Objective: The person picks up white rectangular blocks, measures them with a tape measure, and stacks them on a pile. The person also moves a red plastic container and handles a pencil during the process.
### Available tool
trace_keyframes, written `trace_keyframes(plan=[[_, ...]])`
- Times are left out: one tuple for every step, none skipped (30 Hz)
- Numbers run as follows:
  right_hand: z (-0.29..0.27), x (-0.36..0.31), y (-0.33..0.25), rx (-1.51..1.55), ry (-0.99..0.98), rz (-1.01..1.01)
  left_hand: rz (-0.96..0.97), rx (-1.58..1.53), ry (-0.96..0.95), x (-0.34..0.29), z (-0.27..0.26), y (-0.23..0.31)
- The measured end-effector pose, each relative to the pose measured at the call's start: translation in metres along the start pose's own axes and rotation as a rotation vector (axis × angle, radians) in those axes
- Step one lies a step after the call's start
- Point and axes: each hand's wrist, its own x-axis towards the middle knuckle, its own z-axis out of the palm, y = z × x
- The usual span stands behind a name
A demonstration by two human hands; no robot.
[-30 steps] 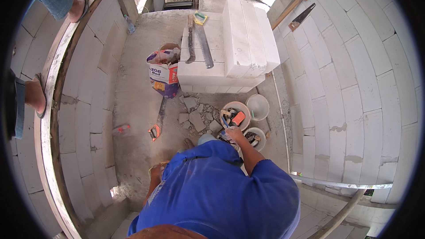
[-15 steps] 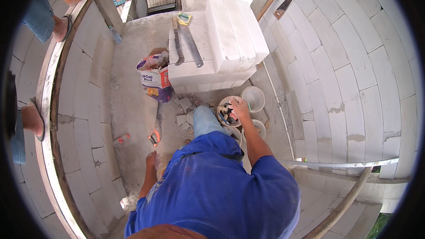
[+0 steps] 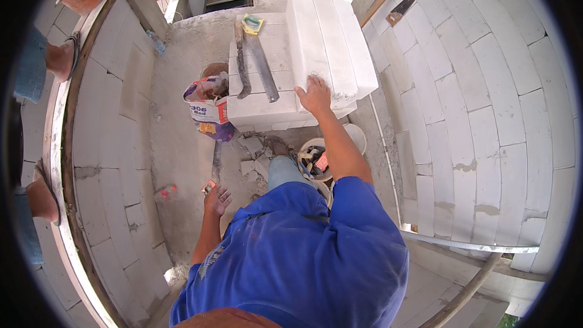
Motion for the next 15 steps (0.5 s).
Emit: trace_keyframes(plan=[[0.003, -0.002, -0.012, 0.136, -0.085, -0.133, 0.002, 0.025, -0.038, 0.001, 0.023, 0.008], [0.0, -0.011, -0.024, 0.274, -0.173, -0.267, 0.003, 0.045, -0.074, 0.003, 0.046, 0.014], [-0.013, -0.024, -0.039, 0.407, -0.226, -0.212, -0.004, 0.051, -0.119, 0.013, 0.067, 0.017], [-0.03, -0.043, -0.054, 0.541, -0.277, -0.147, -0.012, 0.059, -0.164, 0.023, 0.087, 0.019], [-0.039, -0.06, -0.058, 0.67, -0.321, -0.074, -0.034, 0.079, -0.201, 0.027, 0.112, 0.021], [-0.035, -0.072, -0.043, 0.794, -0.382, 0.13, -0.056, 0.102, -0.247, 0.03, 0.142, 0.024], [-0.028, -0.081, -0.023, 0.915, -0.441, 0.329, -0.093, 0.115, -0.292, 0.033, 0.169, 0.027], [-0.022, -0.09, -0.005, 1.032, -0.496, 0.534, -0.13, 0.125, -0.334, 0.037, 0.193, 0.027], [-0.016, -0.094, 0.007, 1.183, -0.374, 0.697, -0.158, 0.153, -0.357, 0.042, 0.214, 0.024], [-0.01, -0.095, 0.018, 1.329, -0.243, 0.853, -0.18, 0.178, -0.379, 0.047, 0.235, 0.023], [-0.005, -0.09, 0.026, 1.468, -0.107, 1.006, -0.203, 0.183, -0.389, 0.049, 0.256, 0.023], [-0.001, -0.086, 0.034, 1.486, -0.066, 0.988, -0.234, 0.201, -0.401, 0.05, 0.276, 0.023], [0.001, -0.08, 0.04, 1.503, -0.024, 0.973, -0.271, 0.201, -0.406, 0.055, 0.296, 0.021], [0.004, -0.071, 0.041, 1.521, 0.013, 0.955, -0.305, 0.196, -0.409, 0.062, 0.312, 0.02], [0.007, -0.06, 0.042, 1.588, 0.036, 0.964, -0.336, 0.188, -0.412, 0.067, 0.326, 0.019]])
